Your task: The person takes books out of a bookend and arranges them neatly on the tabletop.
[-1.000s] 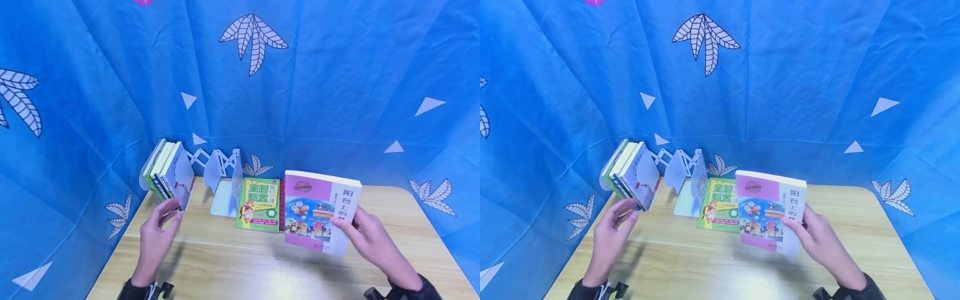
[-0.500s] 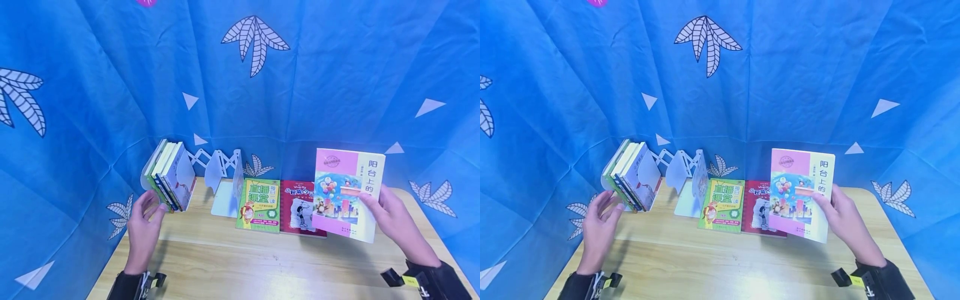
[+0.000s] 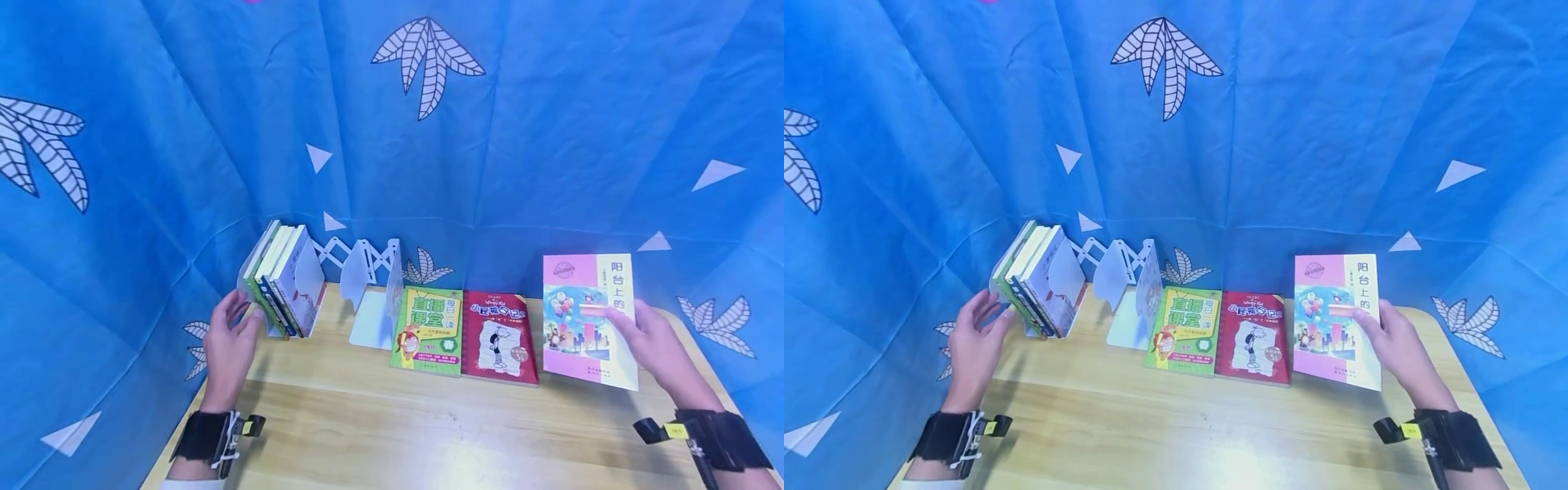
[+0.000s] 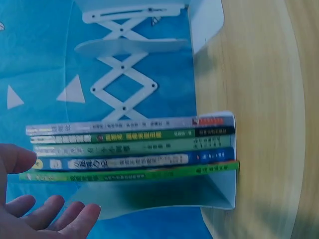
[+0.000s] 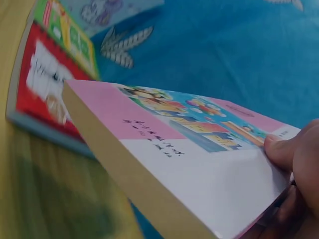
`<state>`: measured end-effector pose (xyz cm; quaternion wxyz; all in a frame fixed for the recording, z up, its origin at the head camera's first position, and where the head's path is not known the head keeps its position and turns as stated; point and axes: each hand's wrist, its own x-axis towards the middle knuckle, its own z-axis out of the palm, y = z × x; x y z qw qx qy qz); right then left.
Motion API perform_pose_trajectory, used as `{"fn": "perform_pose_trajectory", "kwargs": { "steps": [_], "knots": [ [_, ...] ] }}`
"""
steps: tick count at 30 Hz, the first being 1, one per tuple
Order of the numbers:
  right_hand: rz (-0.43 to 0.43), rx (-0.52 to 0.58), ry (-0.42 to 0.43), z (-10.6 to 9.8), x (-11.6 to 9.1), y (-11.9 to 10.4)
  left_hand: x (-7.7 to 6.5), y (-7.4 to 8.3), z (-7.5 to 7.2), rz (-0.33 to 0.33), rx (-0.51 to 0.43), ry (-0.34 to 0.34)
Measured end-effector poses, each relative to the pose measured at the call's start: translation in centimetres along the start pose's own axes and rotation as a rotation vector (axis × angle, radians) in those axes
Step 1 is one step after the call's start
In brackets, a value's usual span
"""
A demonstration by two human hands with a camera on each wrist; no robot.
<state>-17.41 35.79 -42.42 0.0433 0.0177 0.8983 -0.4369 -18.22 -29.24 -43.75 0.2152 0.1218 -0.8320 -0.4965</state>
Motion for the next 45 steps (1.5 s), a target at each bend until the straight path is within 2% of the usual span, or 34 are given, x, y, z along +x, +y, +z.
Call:
{"fn": "perform_pose_trajectory", "kwargs": {
  "steps": [7, 12, 16, 23, 30, 37, 45],
  "knots": [
    [0.043, -0.095, -0.047, 0.2, 1.6, 3.2, 1.4, -0.7, 0.1, 0.045, 0.017, -0.026],
    [0.075, -0.091, -0.064, 0.7, 2.1, 4.4, 2.1, -1.0, 0.5, 0.075, 0.038, -0.033],
    [0.072, -0.117, -0.059, 0.8, 2.6, 4.7, 2.5, -1.1, 0.6, 0.075, 0.055, -0.032],
    [0.071, -0.196, -0.041, 1.2, 3.5, 4.8, 2.8, -1.0, 0.6, 0.021, 0.069, -0.038],
    [0.114, -0.246, -0.032, 1.5, 4.1, 4.9, 3.1, -1.1, 1.0, 0.045, 0.082, -0.017],
    [0.147, -0.308, -0.058, 2.1, 4.9, 5.8, 3.3, -1.3, 1.6, 0.066, 0.070, -0.013],
    [0.210, -0.336, -0.089, 2.8, 5.2, 6.6, 3.7, -1.2, 1.9, 0.056, 0.098, -0.023]
  ]
}}
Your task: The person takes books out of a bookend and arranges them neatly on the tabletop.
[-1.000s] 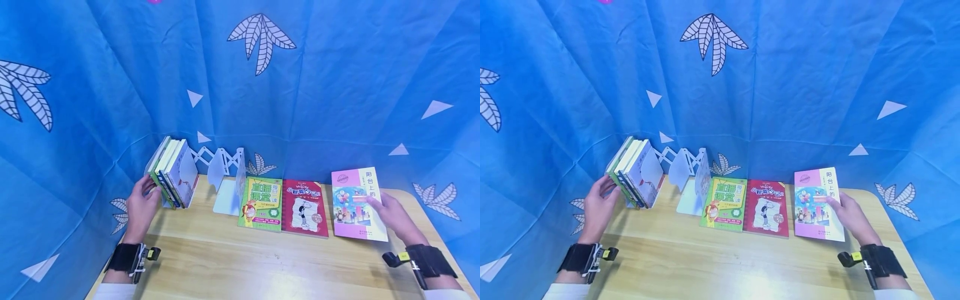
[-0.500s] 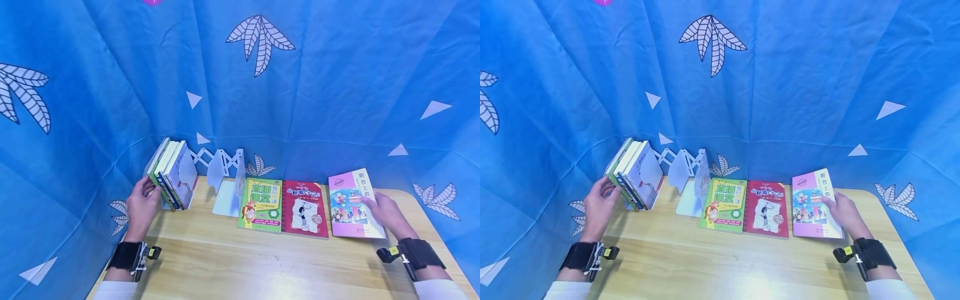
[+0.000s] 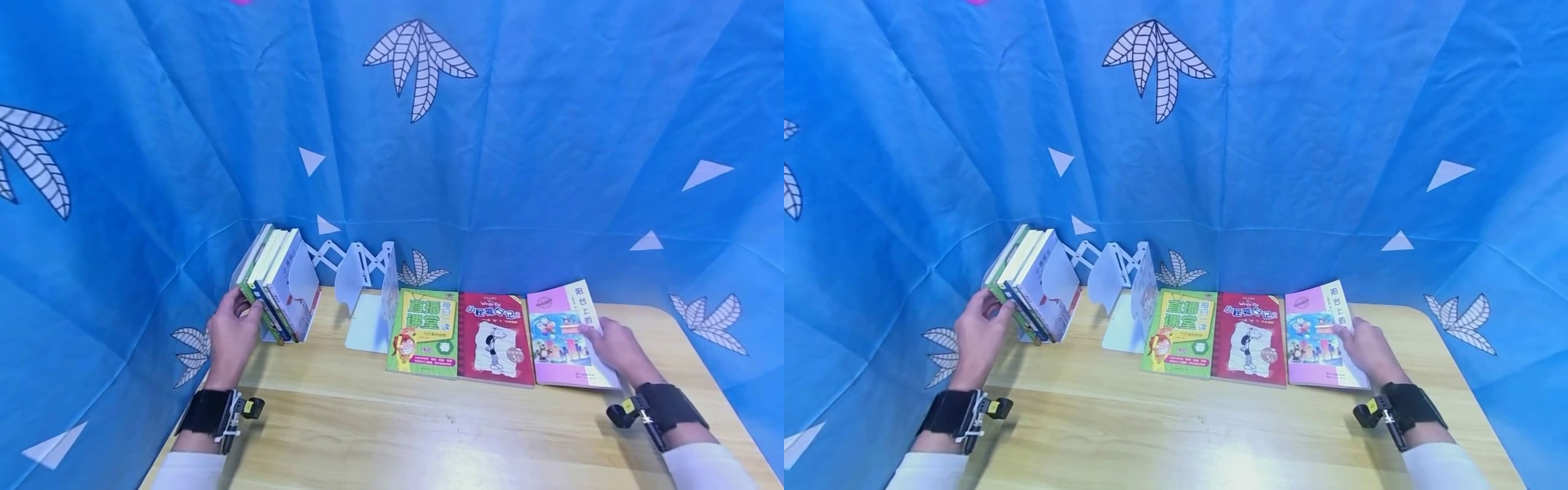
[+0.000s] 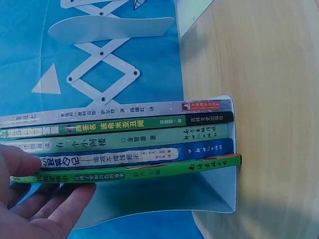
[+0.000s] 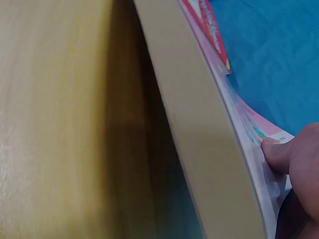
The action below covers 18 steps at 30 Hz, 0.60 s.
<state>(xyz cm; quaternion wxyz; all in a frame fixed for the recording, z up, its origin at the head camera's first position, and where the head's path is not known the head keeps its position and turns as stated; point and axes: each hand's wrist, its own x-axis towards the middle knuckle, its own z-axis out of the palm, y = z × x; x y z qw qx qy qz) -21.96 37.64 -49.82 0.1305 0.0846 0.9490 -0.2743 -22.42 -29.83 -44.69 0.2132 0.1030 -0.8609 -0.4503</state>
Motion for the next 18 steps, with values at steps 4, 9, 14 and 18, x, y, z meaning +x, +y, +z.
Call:
{"fn": "perform_pose_trajectory", "kwargs": {
  "steps": [4, 9, 14, 18],
  "knots": [
    [0.020, 0.000, -0.016, 0.21, 0.06, 0.22, 0.18, -0.04, 0.05, 0.016, 0.000, 0.009],
    [0.009, 0.008, -0.010, 0.46, 0.01, 0.47, 0.39, -0.27, 0.34, 0.026, 0.009, 0.015],
    [-0.003, 0.018, -0.014, 0.64, 0.06, 0.41, 0.54, -0.50, 0.57, 0.032, 0.027, 0.026],
    [-0.037, 0.034, -0.051, 0.85, 0.21, 0.19, 0.52, -0.59, 0.75, 0.029, 0.035, 0.028]
  ]
}}
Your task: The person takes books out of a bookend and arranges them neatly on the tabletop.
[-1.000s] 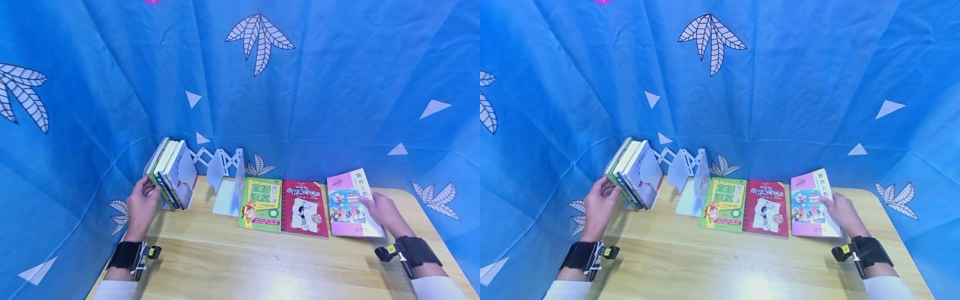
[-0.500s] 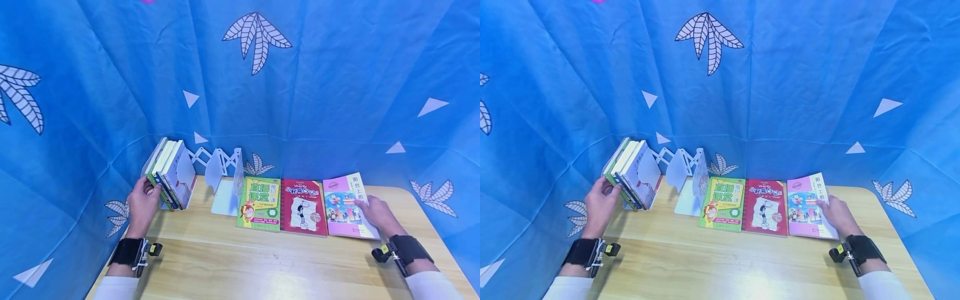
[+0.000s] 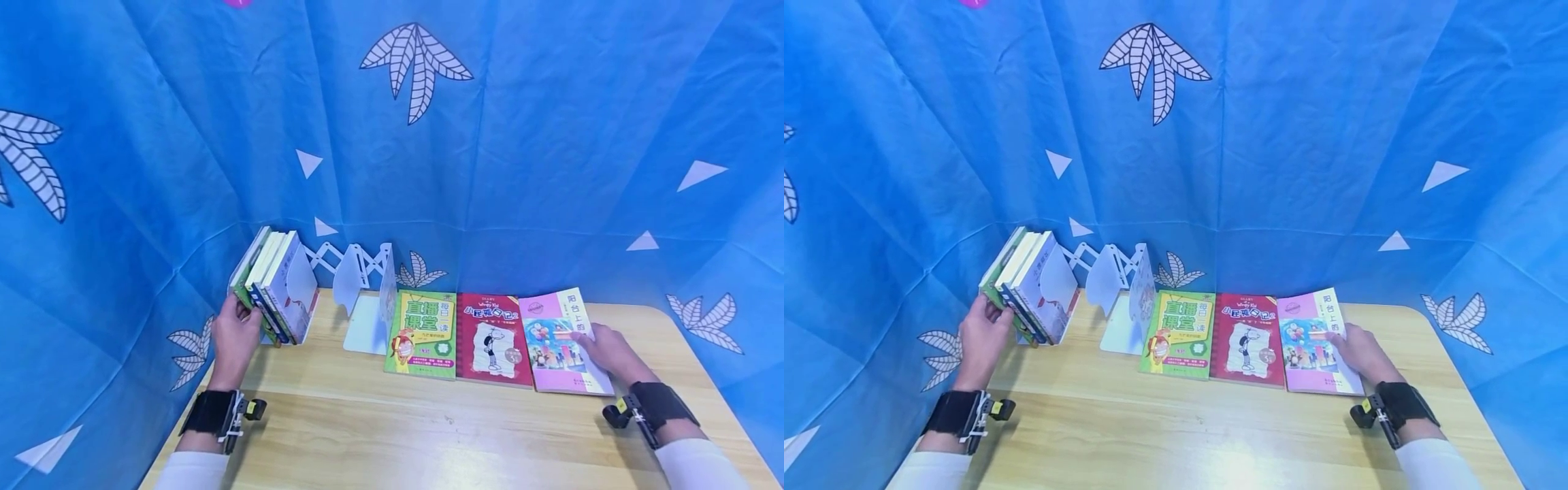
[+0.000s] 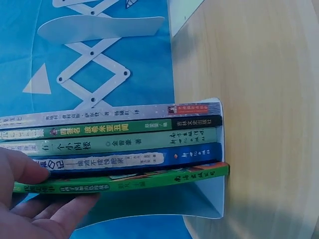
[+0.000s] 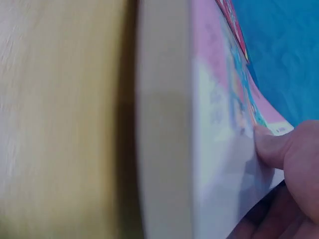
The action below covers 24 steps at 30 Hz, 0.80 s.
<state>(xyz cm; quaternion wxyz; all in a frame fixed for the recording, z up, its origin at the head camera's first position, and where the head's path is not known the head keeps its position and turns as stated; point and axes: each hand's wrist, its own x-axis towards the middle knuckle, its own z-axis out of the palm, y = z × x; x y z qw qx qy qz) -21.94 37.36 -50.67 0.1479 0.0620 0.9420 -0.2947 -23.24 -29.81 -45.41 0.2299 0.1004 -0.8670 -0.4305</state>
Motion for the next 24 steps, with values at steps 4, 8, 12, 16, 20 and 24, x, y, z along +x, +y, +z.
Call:
{"fn": "perform_pose_trajectory", "kwargs": {
  "steps": [4, 8, 12, 16, 20, 24],
  "knots": [
    [-0.002, 0.017, -0.017, 0.3, 0.2, -0.5, -0.2, -0.1, 0.0, 0.008, 0.000, 0.003],
    [0.025, -0.041, 0.013, 0.4, 0.3, -0.9, -0.3, -0.3, 0.2, 0.031, 0.010, 0.011],
    [0.030, -0.111, 0.046, 0.0, 0.4, -1.2, -0.4, -0.5, 0.5, 0.039, 0.025, 0.026],
    [0.036, -0.137, 0.048, 0.0, 0.3, -1.5, -0.7, -0.6, 0.7, 0.044, 0.028, 0.053],
    [0.051, -0.156, 0.053, 0.2, 0.1, -1.6, -0.7, -0.6, 0.9, 0.052, 0.030, 0.080],
    [0.051, -0.176, 0.086, 0.4, 0.1, -1.5, -0.7, -0.6, 1.0, 0.055, 0.028, 0.098]
  ]
}}
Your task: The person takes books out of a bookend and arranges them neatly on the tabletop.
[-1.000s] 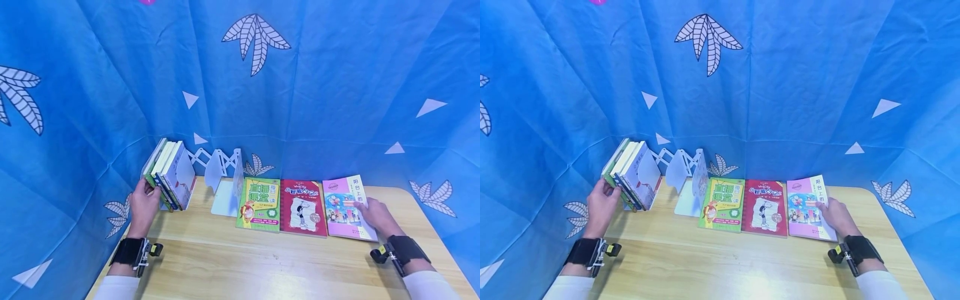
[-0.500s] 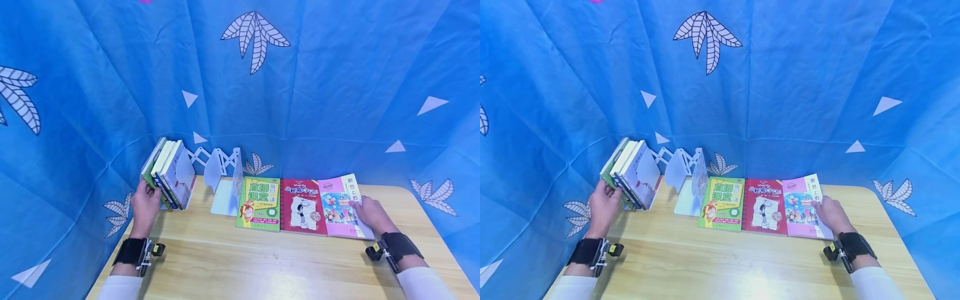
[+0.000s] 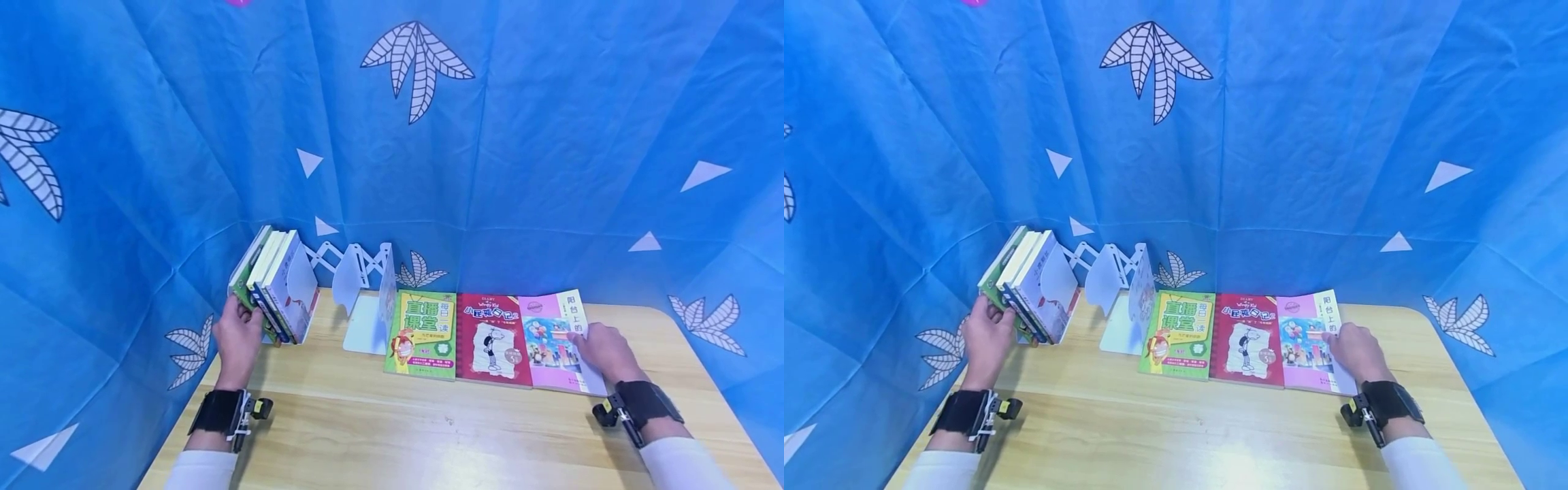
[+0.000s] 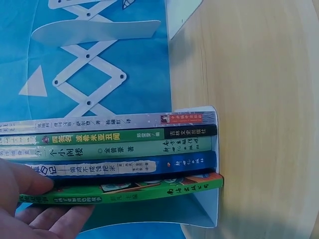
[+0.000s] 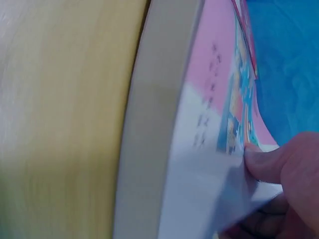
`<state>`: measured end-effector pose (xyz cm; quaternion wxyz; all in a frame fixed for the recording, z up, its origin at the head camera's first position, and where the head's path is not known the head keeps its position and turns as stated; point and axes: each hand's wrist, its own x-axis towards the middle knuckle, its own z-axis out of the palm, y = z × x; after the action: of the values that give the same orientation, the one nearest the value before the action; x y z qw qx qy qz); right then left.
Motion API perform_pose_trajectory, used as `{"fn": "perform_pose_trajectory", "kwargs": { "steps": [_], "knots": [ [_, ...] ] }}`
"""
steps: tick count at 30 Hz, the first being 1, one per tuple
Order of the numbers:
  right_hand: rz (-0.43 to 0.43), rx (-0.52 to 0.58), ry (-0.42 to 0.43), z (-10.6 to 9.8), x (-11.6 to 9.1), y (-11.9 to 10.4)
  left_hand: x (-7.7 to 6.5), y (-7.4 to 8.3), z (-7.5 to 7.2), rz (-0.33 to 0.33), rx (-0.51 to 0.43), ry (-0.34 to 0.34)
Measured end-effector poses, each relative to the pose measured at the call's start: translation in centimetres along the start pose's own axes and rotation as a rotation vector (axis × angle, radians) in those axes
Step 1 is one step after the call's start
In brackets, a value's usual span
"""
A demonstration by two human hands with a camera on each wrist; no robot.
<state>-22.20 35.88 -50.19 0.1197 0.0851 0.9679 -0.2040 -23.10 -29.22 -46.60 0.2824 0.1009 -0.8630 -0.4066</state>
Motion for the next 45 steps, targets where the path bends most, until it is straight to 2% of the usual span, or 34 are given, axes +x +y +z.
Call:
{"fn": "perform_pose_trajectory", "kwargs": {
  "steps": [5, 9, 12, 19, 27, 31, 37, 45],
  "knots": [
    [0.011, 0.031, 0.013, 0.3, -0.3, 0.0, -0.2, -0.1, -0.1, -0.032, -0.009, -0.010],
    [0.027, 0.042, 0.021, 0.3, -0.4, 0.0, -0.3, -0.2, -0.2, -0.033, 0.002, -0.007],
    [0.008, 0.029, 0.053, 0.4, -0.3, 0.0, -0.1, 0.0, -0.1, -0.030, 0.005, 0.002],
    [-0.037, 0.040, 0.096, 0.9, -0.3, 0.4, 0.1, 0.4, 0.1, -0.073, -0.007, 0.003],
    [-0.032, 0.040, 0.142, 1.3, -1.0, 0.1, -0.3, 0.0, 0.6, -0.046, 0.031, 0.063],
    [-0.047, 0.026, 0.193, 1.5, -1.4, 0.3, -0.5, 0.0, 0.4, -0.047, 0.030, 0.056],
    [-0.083, 0.020, 0.321, 2.1, -2.3, 0.3, -0.9, 0.0, -0.1, -0.032, 0.033, 0.044],
    [-0.126, 0.052, 0.416, 1.9, -4.6, -1.3, -2.2, 0.3, -0.9, -0.081, -0.008, 0.016]
  ]
}}
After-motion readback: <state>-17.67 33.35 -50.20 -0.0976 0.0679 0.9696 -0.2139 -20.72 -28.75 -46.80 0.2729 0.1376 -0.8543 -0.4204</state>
